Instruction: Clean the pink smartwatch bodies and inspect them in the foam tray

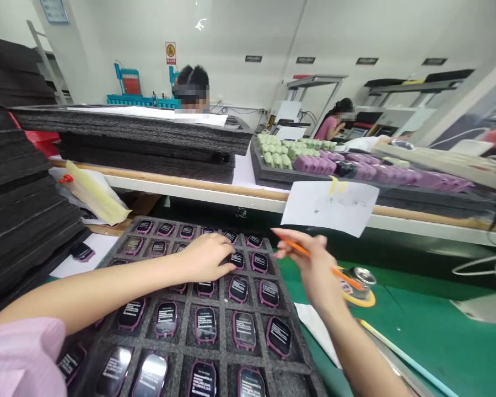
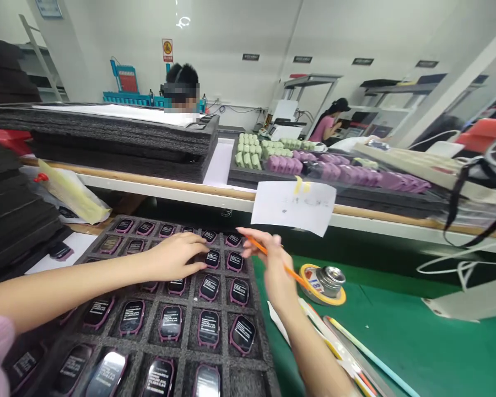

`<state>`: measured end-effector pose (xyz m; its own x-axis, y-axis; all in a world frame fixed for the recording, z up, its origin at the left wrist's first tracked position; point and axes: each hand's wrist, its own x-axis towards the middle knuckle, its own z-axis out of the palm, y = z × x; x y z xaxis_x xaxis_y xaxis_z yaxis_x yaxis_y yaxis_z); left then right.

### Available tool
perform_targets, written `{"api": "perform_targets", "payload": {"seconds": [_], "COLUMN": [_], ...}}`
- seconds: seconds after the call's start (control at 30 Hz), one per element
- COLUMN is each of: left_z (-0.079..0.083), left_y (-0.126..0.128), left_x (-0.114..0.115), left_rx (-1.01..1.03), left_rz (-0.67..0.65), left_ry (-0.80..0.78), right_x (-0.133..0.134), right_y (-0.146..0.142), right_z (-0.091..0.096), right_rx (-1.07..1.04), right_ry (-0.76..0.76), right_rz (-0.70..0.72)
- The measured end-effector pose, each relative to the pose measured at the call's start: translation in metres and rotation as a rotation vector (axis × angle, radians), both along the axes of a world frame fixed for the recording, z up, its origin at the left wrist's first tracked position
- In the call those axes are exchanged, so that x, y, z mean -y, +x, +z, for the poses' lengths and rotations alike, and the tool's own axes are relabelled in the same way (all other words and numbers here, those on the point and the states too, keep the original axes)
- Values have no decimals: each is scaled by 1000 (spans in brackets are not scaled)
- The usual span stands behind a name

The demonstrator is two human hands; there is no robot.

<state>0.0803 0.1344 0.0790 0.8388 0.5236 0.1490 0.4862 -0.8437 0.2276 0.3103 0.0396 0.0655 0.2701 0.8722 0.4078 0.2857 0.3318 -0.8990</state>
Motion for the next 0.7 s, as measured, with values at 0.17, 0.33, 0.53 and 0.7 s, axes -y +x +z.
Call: {"api": "perform_targets", "payload": {"seconds": [0.17,0.33,0.53,0.7], "left_z": [-29,-38,-37,-43], "left_y": [78,97,78,73], "left_x": [-36,-62,-69,-70], "left_rx": [-6,-19,86,161], "left_rz": [-115,-138,-128,-124], "left_ry": [21,36,-1,-39], "right_x": [-76,-96,-104,-106], "right_y": [6,12,18,16], "right_z": [-44,-72,-82,-80], "right_rx": [-152,-310,-376,-338], "right_ry": [-155,-210,-258,-315], "right_rz": [-76,-140,-166,-143]}}
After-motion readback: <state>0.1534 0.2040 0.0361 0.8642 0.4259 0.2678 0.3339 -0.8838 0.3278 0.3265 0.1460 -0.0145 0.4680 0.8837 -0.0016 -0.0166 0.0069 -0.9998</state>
